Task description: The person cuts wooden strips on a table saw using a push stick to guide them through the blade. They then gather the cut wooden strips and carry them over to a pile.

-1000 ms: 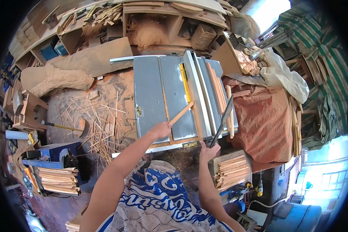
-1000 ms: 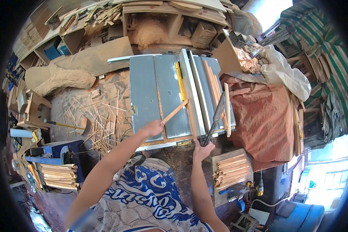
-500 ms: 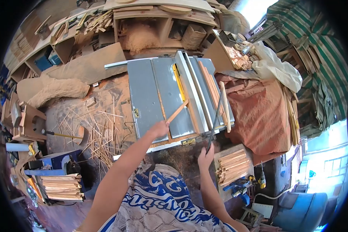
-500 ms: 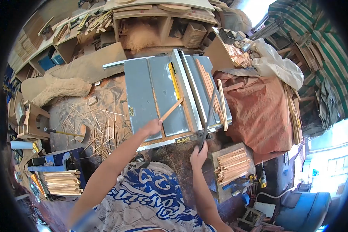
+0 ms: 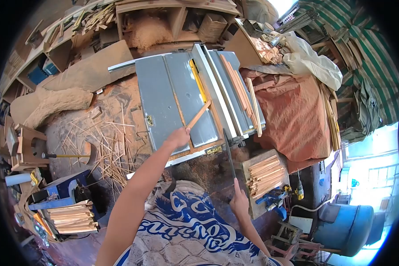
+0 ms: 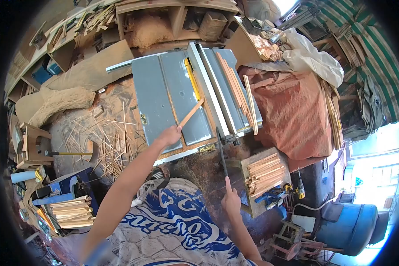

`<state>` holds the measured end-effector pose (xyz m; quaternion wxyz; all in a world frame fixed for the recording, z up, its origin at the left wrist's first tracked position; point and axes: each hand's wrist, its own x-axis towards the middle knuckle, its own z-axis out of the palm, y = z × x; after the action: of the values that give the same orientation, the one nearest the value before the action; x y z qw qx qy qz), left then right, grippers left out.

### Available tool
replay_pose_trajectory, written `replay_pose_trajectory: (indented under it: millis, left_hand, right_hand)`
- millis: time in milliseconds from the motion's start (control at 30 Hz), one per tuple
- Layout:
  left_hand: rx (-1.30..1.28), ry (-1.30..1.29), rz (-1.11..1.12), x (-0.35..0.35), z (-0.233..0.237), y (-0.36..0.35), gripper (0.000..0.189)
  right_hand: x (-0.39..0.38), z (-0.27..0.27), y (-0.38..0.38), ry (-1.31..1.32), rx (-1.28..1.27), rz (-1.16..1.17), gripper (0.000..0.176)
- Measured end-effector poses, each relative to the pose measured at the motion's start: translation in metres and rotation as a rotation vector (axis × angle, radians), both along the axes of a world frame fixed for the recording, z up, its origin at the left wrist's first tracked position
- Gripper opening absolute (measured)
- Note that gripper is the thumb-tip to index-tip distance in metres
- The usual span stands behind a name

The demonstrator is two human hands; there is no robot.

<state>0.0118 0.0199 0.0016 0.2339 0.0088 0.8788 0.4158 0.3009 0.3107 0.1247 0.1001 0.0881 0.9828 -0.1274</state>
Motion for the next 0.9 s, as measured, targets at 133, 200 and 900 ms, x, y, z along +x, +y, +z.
replay_pose_trajectory:
  millis: [133, 200, 900]
  left_hand:
    - [0.018, -0.025, 0.012, -0.004, 0.002, -0.002, 0.054]
    - [0.047, -0.055, 0.017, -0.007, 0.001, -0.003, 0.055]
    - [0.007, -0.047, 0.033, -0.087, 0.024, -0.017, 0.055]
  right_hand:
    - [-0.009, -0.006, -0.004, 0.016, -0.033, -0.015, 0.081]
    - [-0.015, -0.009, -0.006, 0.017, -0.047, -0.014, 0.083]
    - [-0.103, -0.021, -0.042, 0.012, -0.082, -0.044, 0.097]
